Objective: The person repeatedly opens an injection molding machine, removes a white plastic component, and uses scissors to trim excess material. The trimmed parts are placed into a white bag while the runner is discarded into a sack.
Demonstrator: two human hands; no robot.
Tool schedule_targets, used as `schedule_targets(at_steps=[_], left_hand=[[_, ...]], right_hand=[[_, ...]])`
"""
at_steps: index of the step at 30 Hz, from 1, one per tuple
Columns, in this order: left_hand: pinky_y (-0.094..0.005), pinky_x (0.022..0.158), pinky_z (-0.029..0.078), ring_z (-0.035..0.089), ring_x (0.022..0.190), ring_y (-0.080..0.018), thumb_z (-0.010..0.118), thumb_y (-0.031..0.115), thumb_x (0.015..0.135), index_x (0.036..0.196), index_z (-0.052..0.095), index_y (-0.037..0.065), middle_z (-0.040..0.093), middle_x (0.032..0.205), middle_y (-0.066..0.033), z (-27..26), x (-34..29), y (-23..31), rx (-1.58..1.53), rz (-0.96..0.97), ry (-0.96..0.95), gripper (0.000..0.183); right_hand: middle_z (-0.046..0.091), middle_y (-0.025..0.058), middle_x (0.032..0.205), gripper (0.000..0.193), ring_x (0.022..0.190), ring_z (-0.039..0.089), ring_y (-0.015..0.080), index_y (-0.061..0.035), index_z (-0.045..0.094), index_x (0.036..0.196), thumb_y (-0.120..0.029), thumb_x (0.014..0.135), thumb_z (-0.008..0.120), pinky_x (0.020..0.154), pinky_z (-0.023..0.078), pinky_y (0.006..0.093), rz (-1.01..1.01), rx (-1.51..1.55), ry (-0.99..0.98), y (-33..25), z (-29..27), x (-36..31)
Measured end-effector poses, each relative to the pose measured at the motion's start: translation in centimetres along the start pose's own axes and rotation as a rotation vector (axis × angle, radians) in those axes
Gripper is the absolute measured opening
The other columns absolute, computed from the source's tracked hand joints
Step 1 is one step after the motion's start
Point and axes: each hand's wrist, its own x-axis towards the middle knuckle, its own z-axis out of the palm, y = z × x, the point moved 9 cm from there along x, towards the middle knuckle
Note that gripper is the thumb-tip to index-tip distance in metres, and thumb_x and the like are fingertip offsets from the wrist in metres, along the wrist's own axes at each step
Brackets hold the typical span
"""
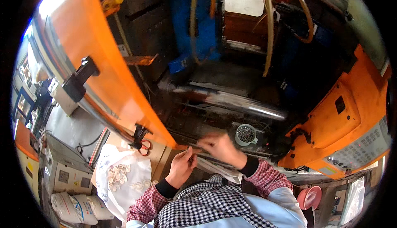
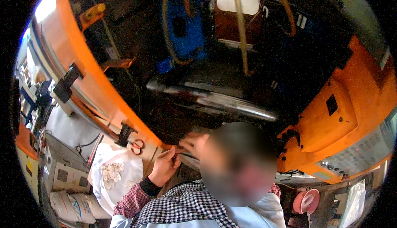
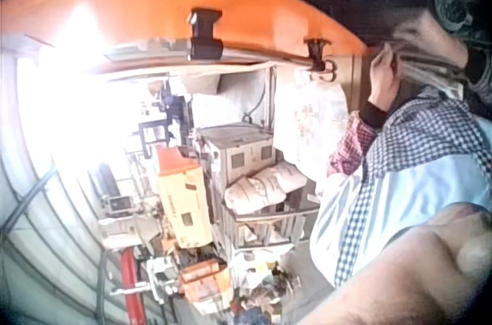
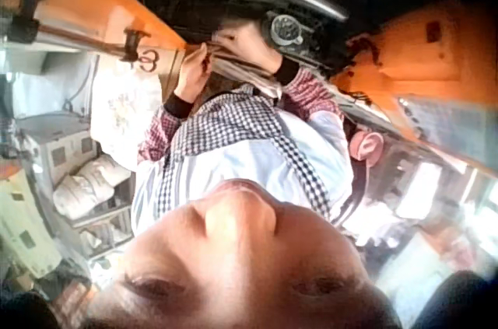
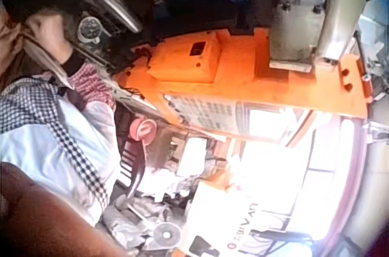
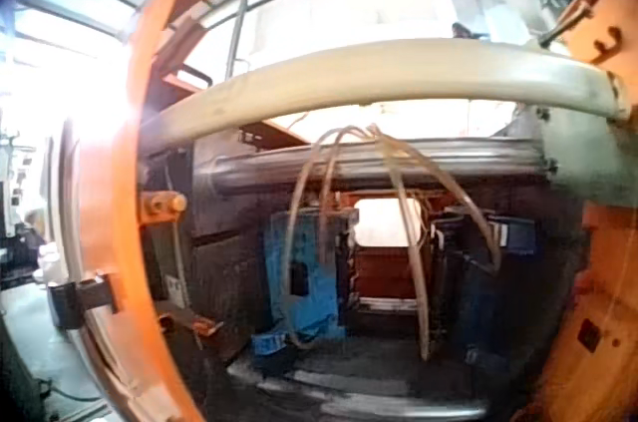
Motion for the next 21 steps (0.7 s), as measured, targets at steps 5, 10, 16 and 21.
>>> schedule_targets(at_steps=[5, 10, 16, 21], left_hand=[[-0.0289, 0.074, 0.043, 0.048, 0.082, -0.0165, 0.039, 0.016, 0.097, 0.118, 0.049, -0.007, 0.053, 0.093, -0.0095, 0.5, 3.0, 0.4, 0.016, 0.102, -0.016, 0.032], [-0.0274, 0.069, 0.042, 0.05, 0.077, -0.0149, 0.038, 0.016, 0.097, 0.115, 0.049, -0.004, 0.055, 0.09, -0.0083, 2.7, 3.8, 0.6, 0.064, 0.045, 0.006, 0.029], [-0.0228, 0.068, 0.044, 0.053, 0.082, -0.0139, 0.044, 0.015, 0.094, 0.106, 0.054, 0.001, 0.057, 0.092, -0.0052, 1.7, 3.4, 0.7, 0.037, 0.037, 0.167, 0.021], [-0.0251, 0.068, 0.045, 0.054, 0.082, -0.0151, 0.045, 0.015, 0.094, 0.105, 0.054, 0.001, 0.058, 0.095, -0.0064, 0.6, 4.4, -0.6, 0.018, 0.061, 0.156, 0.02]], right_hand=[[0.065, 0.0123, 0.076, 0.015, 0.068, 0.061, 0.0174, 0.0019, 0.067, 0.082, -0.013, 0.08, 0.066, 0.06, 0.047, 0.0284, 0.092, 0.024, 0.566, 8.5, -11.4, 10.3], [0.066, 0.0132, 0.084, 0.021, 0.073, 0.062, 0.0185, 0.0028, 0.067, 0.091, -0.016, 0.082, 0.065, 0.066, 0.048, 0.0312, 0.284, 0.018, 0.82, 22.4, -17.6, 20.0], [0.066, 0.0149, 0.093, 0.024, 0.084, 0.062, 0.0256, 0.0014, 0.067, 0.095, -0.019, 0.083, 0.064, 0.077, 0.048, 0.0399, 0.259, 0.044, 0.852, 28.5, -16.7, 26.5], [0.066, 0.015, 0.093, 0.023, 0.084, 0.062, 0.0256, 0.0005, 0.068, 0.094, -0.018, 0.082, 0.064, 0.076, 0.047, 0.0387, 0.277, 0.091, 0.865, 32.2, -15.3, 28.2]])
